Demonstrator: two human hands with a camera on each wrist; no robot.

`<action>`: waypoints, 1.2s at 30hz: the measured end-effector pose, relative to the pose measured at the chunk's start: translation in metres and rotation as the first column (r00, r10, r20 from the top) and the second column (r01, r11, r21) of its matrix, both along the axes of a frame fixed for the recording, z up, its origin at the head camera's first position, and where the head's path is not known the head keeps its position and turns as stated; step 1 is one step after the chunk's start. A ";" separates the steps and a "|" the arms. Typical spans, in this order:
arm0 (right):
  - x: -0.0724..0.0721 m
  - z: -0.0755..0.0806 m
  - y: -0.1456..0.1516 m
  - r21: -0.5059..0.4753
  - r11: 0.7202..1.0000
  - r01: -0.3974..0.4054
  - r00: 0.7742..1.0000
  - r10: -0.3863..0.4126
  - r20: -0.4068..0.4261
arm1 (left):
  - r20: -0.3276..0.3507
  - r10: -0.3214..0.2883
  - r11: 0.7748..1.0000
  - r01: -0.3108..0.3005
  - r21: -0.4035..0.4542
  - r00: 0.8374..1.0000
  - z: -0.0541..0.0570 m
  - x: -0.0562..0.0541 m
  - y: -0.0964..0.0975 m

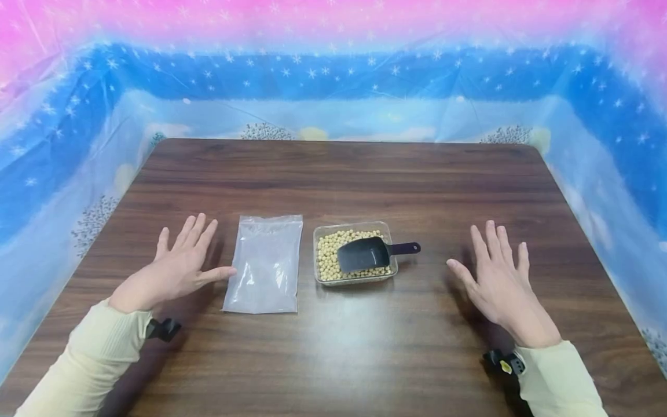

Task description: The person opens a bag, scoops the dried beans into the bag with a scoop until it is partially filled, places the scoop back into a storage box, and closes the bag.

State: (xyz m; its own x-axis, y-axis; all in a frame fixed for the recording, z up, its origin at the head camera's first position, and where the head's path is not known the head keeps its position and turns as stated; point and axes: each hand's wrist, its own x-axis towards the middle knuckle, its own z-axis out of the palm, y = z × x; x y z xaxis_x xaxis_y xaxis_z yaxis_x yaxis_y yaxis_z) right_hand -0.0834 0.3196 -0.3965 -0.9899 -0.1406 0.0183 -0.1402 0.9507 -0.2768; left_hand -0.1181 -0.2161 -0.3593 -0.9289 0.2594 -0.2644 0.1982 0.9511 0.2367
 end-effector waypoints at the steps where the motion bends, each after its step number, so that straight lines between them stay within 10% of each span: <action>1: 0.000 0.000 0.000 -0.004 1.000 0.001 1.000 -0.001 -0.001 | -0.003 0.003 1.000 -0.003 -0.004 1.000 0.000 0.000 -0.001; 11: 0.001 0.001 -0.002 -0.081 0.997 0.013 1.000 -0.015 -0.020 | -0.053 0.017 1.000 -0.016 0.023 0.998 -0.002 -0.003 -0.006; 18: -0.003 0.001 -0.041 -0.243 0.970 -0.027 0.992 -0.003 -0.124 | -0.102 -0.047 0.986 0.062 0.152 0.994 -0.010 -0.040 0.019; 28: -0.001 -0.002 -0.066 -0.379 0.926 0.005 0.999 -0.019 -0.032 | -0.083 -0.015 0.984 0.030 0.176 0.996 -0.032 -0.072 0.029; 32: -0.006 0.002 -0.069 -0.395 0.919 0.003 0.997 -0.031 -0.066 | -0.060 0.034 0.939 -0.011 0.343 0.998 -0.030 -0.076 0.022; 36: -0.008 0.013 -0.077 -0.432 0.902 -0.016 0.987 -0.056 -0.154 | 0.040 0.113 0.779 -0.113 0.617 0.993 -0.018 -0.071 0.007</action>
State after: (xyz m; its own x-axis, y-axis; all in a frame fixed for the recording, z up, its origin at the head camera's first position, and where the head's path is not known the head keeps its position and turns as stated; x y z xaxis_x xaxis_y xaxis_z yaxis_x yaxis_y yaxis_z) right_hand -0.0911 0.2431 -0.3838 -0.9713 -0.0638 0.2293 -0.1989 0.7464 -0.6351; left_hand -0.1894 -0.2092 -0.3770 -0.9616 0.2606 -0.0854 0.0979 0.6171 0.7808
